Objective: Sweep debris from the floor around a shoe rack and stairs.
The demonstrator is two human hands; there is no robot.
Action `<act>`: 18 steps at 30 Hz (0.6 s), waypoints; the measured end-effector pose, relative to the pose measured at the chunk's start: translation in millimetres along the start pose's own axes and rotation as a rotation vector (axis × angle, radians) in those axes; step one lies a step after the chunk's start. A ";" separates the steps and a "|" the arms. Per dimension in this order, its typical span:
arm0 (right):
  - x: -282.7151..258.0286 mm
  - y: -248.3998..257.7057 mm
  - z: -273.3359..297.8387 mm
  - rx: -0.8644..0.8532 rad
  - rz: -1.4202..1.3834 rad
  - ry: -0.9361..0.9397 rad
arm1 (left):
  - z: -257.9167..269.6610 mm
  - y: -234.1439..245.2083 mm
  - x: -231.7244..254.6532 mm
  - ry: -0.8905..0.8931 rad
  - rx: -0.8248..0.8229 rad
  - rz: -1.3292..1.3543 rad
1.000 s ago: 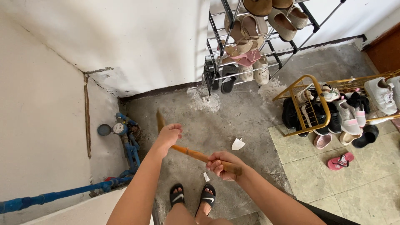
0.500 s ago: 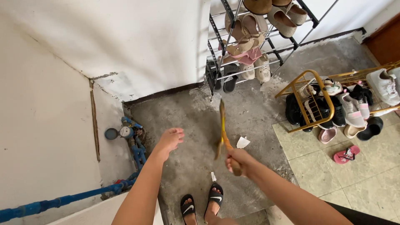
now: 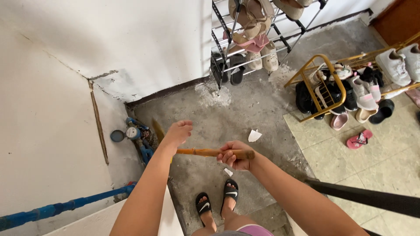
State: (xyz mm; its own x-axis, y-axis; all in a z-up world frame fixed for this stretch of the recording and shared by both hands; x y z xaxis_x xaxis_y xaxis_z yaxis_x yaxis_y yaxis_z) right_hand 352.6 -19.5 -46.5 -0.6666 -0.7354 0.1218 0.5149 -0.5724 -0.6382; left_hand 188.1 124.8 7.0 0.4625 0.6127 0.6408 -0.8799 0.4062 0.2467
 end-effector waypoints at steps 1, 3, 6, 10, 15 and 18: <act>-0.9 17.1 -9.6 0.001 -0.008 0.003 | -6.7 0.8 -7.4 0.001 -0.006 -0.006; 8.2 46.3 -27.0 -0.028 -0.083 -0.121 | -20.8 3.2 -9.4 -0.091 -0.009 -0.008; -3.5 100.9 -30.4 0.101 -0.056 -0.005 | -31.2 3.9 -13.3 -0.158 -0.013 -0.111; -4.0 150.2 -22.6 0.285 0.135 0.109 | -36.7 -3.8 -23.4 -0.145 -0.090 -0.088; 8.9 117.9 32.9 0.425 0.380 0.384 | -50.3 -28.6 -33.0 -0.140 -0.090 -0.236; 27.7 78.1 70.8 0.339 0.390 0.407 | -59.8 -63.6 -38.6 -0.194 -0.158 -0.221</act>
State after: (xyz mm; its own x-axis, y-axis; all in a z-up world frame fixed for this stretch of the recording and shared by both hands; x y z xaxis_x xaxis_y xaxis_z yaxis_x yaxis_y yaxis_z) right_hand 412.5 -110.3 -39.1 -0.5135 -0.7540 -0.4097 0.8567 -0.4233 -0.2947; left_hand 232.7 115.8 -76.9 0.5972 0.3635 0.7150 -0.7257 0.6244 0.2888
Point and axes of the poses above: each hand's wrist, its own z-axis away from the middle knuckle, its own y-axis out of the back of the hand, x = y × z, the point moved 10 cm from there along -z, towards the middle knuckle, and after that the axes turned 2 degrees about y, right-handed, at the moved point
